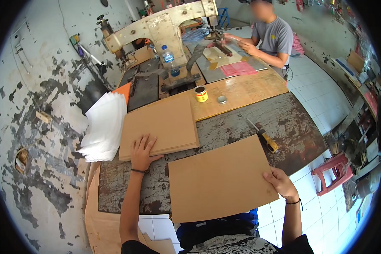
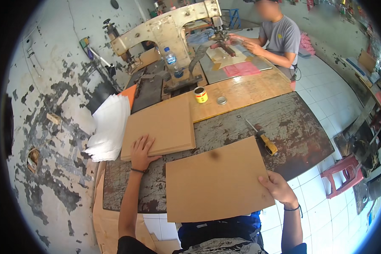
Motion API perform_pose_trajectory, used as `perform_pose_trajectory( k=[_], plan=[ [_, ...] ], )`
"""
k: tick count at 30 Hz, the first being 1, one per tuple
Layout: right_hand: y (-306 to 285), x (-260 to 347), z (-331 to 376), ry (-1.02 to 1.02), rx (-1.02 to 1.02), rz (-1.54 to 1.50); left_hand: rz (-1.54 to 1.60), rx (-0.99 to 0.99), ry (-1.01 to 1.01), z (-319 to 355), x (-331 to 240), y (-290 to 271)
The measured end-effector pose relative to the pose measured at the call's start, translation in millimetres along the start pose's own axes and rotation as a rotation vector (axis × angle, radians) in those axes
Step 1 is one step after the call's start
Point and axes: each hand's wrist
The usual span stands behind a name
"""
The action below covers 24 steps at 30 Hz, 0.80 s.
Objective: The person picks up a stack of white foam sheets and places them on the table, then applies glue from a small container to multiple cardboard rectangles by hand and stacks the foam sheets on top of the glued surfaces.
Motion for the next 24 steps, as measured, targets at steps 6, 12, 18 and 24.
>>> perform_pose_trajectory(
  k=[6,12,18,24],
  plan=[
    [-3.3,-17.1,-11.6,-0.025,0.002,0.199,-0.018,-0.009,-0.032,-2.4,3.4,2.6],
    [9.4,4.0,-12.2,0.073,-0.060,0.510,-0.022,-0.026,-0.053,-10.2,8.9,11.1],
    [25.6,15.3,-16.9,-0.008,-0.163,0.705,-0.041,-0.027,-0.121,-21.9,7.8,22.0],
    [37.2,16.8,-23.4,0.017,-0.222,0.647,-0.081,0.040,-0.157,-27.2,-4.1,8.3]
  ],
)
Point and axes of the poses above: each hand's wrist, its own z-axis away from the middle knuckle, its own y-axis out of the palm, x = y × z, and after that the axes turned 5 degrees about z, right-handed
